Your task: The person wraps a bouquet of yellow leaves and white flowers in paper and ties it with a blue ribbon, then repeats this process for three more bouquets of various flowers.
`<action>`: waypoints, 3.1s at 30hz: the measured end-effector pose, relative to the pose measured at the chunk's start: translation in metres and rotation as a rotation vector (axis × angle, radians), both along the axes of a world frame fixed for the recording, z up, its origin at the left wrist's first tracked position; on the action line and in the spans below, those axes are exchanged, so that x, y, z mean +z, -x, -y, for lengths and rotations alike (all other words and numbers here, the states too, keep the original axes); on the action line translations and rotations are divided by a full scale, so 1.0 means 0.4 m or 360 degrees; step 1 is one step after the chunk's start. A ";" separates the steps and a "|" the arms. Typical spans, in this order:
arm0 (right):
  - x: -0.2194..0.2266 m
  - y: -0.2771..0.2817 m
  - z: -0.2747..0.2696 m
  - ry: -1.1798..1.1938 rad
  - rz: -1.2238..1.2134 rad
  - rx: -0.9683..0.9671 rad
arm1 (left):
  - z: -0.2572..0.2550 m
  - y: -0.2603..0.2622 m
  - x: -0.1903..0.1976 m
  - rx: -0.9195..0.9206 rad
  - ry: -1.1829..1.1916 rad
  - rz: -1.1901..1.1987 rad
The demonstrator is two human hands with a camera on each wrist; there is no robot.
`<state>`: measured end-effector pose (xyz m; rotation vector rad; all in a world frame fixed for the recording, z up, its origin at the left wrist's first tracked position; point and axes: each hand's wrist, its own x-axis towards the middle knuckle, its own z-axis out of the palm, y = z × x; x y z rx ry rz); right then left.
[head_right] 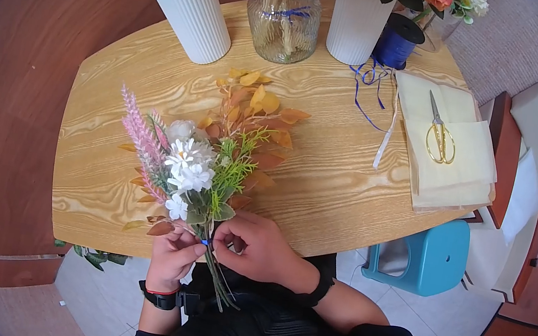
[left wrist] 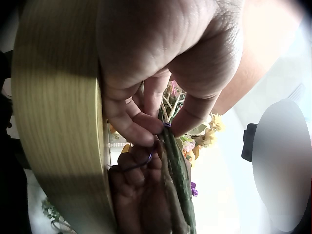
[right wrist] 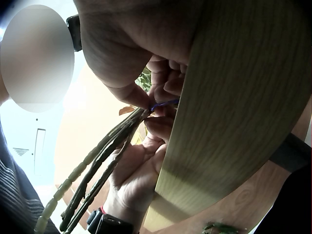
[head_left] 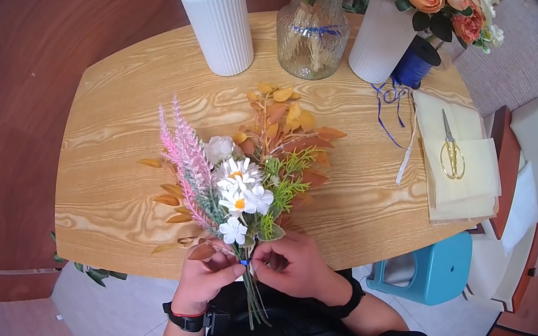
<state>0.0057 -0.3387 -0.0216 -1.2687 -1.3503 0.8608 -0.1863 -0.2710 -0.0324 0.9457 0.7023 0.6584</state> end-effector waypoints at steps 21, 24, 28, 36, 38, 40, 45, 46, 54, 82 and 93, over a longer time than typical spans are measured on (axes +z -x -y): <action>0.002 0.004 0.002 -0.0008 0.0003 -0.0020 | 0.001 0.007 -0.019 0.0023 0.0116 -0.0016; 0.001 0.003 0.003 -0.0001 0.0010 -0.0013 | 0.000 0.005 -0.017 0.0024 0.0129 0.0007; 0.001 0.003 0.003 0.0021 -0.0021 -0.0010 | -0.001 0.015 -0.037 -0.0015 0.0121 0.0184; -0.001 0.001 0.002 -0.0002 0.0009 0.0001 | -0.003 0.018 -0.034 -0.0066 0.0045 0.0143; -0.003 0.001 0.002 0.0004 0.0008 0.0002 | -0.004 0.019 -0.036 -0.0075 0.0026 0.0139; -0.005 0.003 0.002 0.0002 0.0004 -0.0008 | -0.004 0.025 -0.043 -0.0085 -0.0004 0.0127; -0.003 0.002 0.001 -0.0004 0.0032 0.0000 | -0.006 0.012 -0.030 -0.0088 -0.0012 0.0072; -0.004 0.001 0.001 -0.0011 0.0041 0.0003 | -0.008 0.009 -0.025 -0.0100 -0.0016 0.0050; -0.003 -0.002 0.001 -0.0008 0.0072 0.0040 | -0.014 0.015 -0.039 -0.0191 -0.0058 0.0066; 0.004 0.003 0.000 0.0000 0.0023 0.0033 | 0.004 0.021 0.002 0.0002 0.0353 0.0292; 0.000 0.006 -0.001 -0.0021 0.0063 0.0023 | -0.001 0.007 -0.009 -0.0130 0.0221 0.0257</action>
